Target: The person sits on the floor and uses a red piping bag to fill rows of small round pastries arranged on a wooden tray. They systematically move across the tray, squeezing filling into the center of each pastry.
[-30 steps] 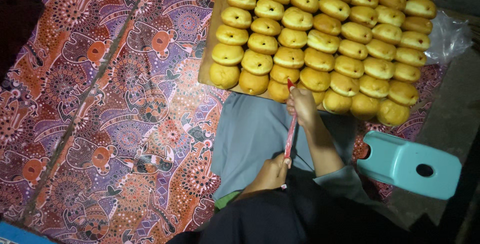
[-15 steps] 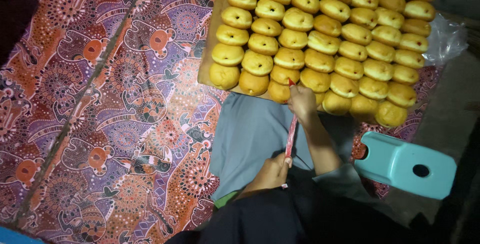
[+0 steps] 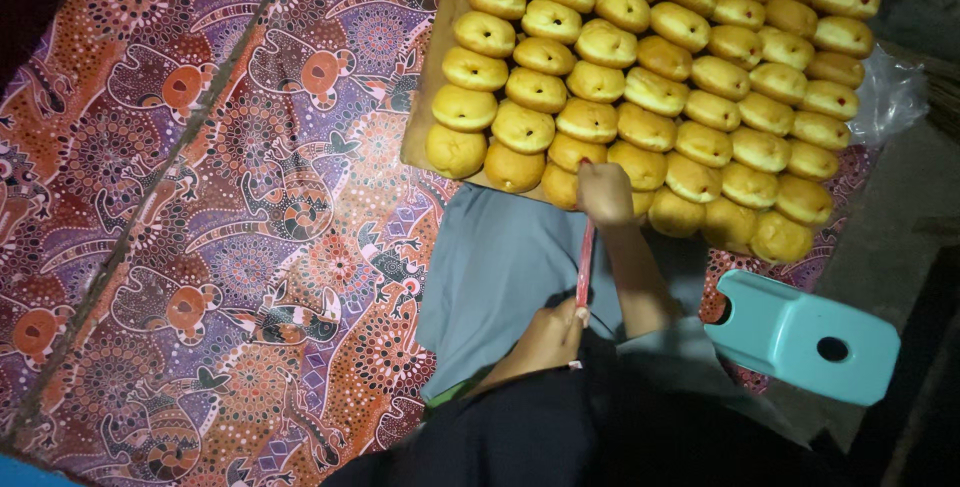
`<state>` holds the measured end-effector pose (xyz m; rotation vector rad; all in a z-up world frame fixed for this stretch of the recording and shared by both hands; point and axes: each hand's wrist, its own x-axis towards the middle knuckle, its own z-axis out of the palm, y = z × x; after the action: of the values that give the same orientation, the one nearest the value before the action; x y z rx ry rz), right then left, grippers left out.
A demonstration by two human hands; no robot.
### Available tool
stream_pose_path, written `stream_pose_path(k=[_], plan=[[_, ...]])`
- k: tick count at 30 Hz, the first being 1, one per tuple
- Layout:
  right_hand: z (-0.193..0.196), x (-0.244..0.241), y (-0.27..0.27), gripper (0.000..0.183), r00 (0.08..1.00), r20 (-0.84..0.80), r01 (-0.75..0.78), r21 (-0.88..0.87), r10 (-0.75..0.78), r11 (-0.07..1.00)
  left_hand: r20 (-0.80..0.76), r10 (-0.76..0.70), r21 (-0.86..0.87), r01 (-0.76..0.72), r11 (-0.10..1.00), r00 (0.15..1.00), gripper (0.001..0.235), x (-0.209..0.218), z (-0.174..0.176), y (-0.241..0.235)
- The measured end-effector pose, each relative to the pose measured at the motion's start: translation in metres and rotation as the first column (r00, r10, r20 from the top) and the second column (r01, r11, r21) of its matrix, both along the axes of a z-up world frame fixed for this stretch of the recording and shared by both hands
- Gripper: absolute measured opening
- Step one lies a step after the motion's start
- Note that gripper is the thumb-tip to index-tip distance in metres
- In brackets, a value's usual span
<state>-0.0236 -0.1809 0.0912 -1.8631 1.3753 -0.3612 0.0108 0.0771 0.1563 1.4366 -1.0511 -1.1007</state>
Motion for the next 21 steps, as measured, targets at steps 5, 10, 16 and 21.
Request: stream_pose_path(k=[5,10,16,21], plan=[[-0.009,0.005,-0.001,0.053,0.968,0.134,0.154,0.359,-0.214,0.92,0.02,-0.124,0.15,0.119,0.982,0.992,0.023,0.0,0.01,-0.003],[-0.017,0.0,-0.001,0.047,0.916,0.283,0.105,0.513,-0.284,0.852,0.134,-0.113,-0.038,0.119,0.992,0.984,0.024,-0.007,0.011,0.003],[-0.017,0.001,-0.001,0.045,0.972,0.127,0.158,0.282,-0.2,0.946,0.131,-0.13,-0.026,0.134,0.991,0.983,0.023,-0.012,0.012,0.006],[-0.031,-0.012,-0.017,0.044,0.971,-0.239,-0.039,-0.104,0.012,0.994,0.169,-0.131,-0.042,0.14,0.989,0.977,0.023,-0.016,0.024,0.007]])
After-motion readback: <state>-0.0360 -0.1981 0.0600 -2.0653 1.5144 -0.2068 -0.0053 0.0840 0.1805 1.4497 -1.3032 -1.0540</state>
